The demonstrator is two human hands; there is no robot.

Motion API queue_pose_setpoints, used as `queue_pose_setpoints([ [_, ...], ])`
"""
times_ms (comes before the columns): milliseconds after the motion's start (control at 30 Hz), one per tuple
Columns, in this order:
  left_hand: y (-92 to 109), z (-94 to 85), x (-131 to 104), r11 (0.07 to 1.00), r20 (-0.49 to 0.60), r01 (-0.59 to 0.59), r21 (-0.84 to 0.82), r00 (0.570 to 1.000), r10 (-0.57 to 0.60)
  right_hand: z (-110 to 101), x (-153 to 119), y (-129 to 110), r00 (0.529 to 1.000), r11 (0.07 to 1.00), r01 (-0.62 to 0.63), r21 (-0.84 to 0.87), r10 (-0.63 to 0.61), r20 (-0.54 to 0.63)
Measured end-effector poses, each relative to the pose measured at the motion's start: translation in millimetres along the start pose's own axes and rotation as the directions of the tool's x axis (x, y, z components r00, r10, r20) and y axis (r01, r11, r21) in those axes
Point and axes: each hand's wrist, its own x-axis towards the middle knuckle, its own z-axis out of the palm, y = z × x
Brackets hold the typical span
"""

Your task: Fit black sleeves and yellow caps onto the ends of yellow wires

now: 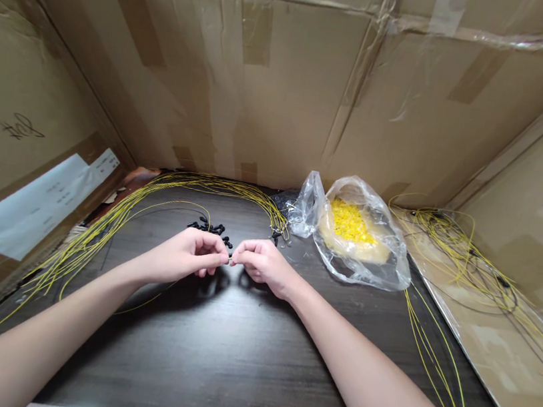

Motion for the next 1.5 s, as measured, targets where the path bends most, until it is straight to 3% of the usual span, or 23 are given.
queue_pose_setpoints([
  [367, 1.8, -3.4, -2.0, 1.000, -0.036, -0.010, 0.010, 0.999, 0.010, 1.5, -1.4, -3.3, 0.999, 0.997, -0.003, 0.074, 0.006, -0.040],
  [533, 2.7, -1.6, -3.6, 0.991, -0.031, -0.067, 0.113, 0.997, 0.071, 3.6, -2.0, -4.3, 0.999, 1.000, -0.009, -0.004, 0.009, -0.041],
  [733, 5.0, 1.5, -5.5, 0.965, -0.054, -0.107, 0.240, 0.991, 0.123, 3.1, -2.0, -3.7, 0.999, 0.993, -0.041, -0.113, 0.041, -0.001],
  [900, 6.3, 1.4, -5.9, 0.945, -0.035, -0.130, 0.300, 0.988, 0.147, 1.1, -3.9, -7.4, 0.992, 0.992, -0.067, -0.109, 0.078, 0.097],
  [1167, 7.2, -0.6, -6.6, 0.970, -0.040, -0.106, 0.219, 0.992, 0.118, -2.1, -4.8, -6.9, 0.981, 0.994, -0.096, 0.058, 0.085, 0.173],
  [1500, 5.1, -2.8, -4.6, 0.999, 0.028, -0.041, 0.017, 0.999, 0.040, -2.1, -4.7, -4.9, 0.984, 0.995, -0.076, 0.065, 0.064, 0.166],
])
